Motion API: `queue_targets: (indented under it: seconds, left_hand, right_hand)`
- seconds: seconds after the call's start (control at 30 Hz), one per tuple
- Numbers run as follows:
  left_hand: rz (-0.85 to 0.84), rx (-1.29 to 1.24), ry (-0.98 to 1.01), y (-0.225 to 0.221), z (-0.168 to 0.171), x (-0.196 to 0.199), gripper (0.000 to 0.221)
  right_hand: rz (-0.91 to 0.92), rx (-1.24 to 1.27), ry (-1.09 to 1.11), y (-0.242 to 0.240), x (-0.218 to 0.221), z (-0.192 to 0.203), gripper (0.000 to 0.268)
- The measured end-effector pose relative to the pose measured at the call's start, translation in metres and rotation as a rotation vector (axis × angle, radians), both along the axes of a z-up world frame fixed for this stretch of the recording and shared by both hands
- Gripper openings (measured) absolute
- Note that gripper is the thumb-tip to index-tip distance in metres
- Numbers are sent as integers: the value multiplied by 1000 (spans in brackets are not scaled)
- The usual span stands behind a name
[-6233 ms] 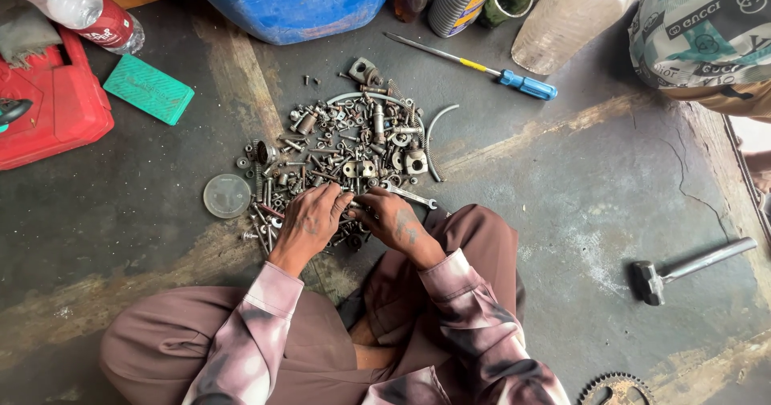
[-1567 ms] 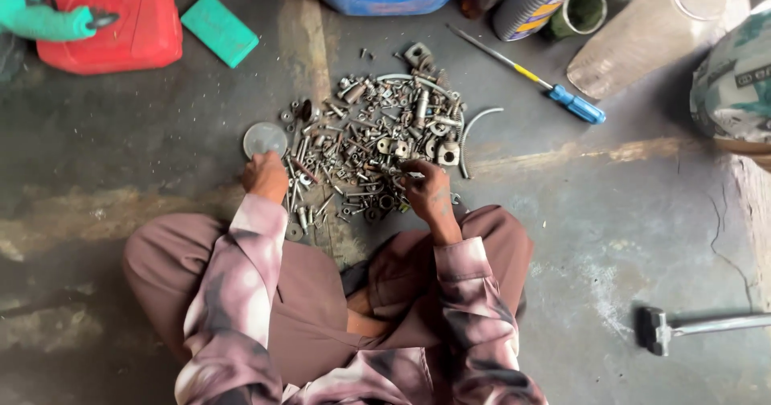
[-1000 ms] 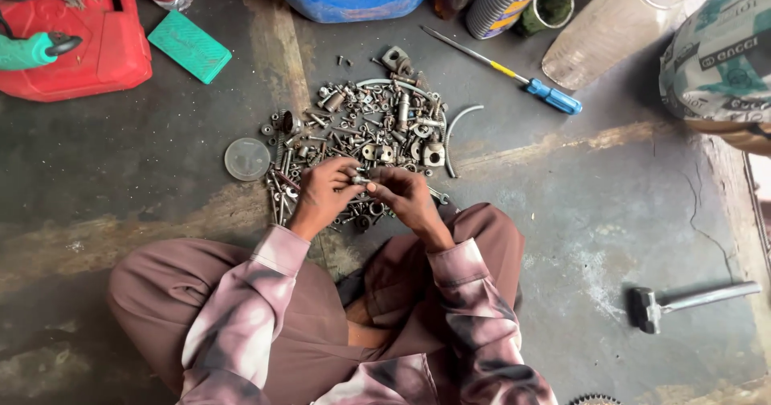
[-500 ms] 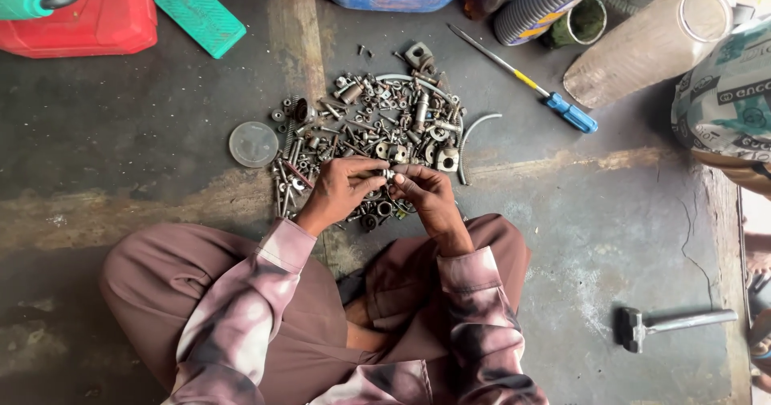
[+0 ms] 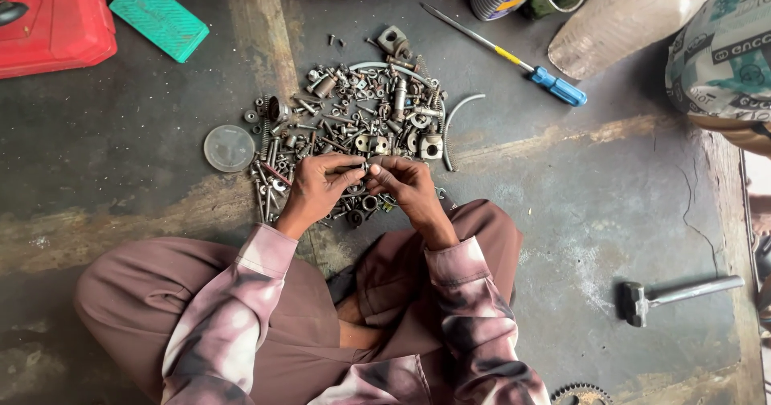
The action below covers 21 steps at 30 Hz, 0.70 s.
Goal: Sorting through a pile of bolts, nuts, and washers on the workshop floor.
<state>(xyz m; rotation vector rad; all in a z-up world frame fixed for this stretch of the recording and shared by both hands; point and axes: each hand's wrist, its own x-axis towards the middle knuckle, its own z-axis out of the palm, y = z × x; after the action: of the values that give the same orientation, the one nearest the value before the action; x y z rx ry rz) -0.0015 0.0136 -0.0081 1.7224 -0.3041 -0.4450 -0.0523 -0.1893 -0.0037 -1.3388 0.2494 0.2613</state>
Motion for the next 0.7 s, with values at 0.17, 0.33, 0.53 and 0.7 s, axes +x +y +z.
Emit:
queue_targets:
  seconds: [0.17,0.33,0.53,0.7]
  left_hand:
    - [0,-72,-60,0,-1,0,26]
    - [-23,2,-70,0,8,2,23]
    - [-72,10,-249,-1,11,1,29]
    - [-83,130,-407,-3,14,0,28]
  right_hand:
    - [47,-31,-36,3,1,17,29]
    - [81,-78,-16,1,1,12,27]
    - [95,-34,-27,-1,0,3,25]
    - [87,-20,-40,1,2,6,27]
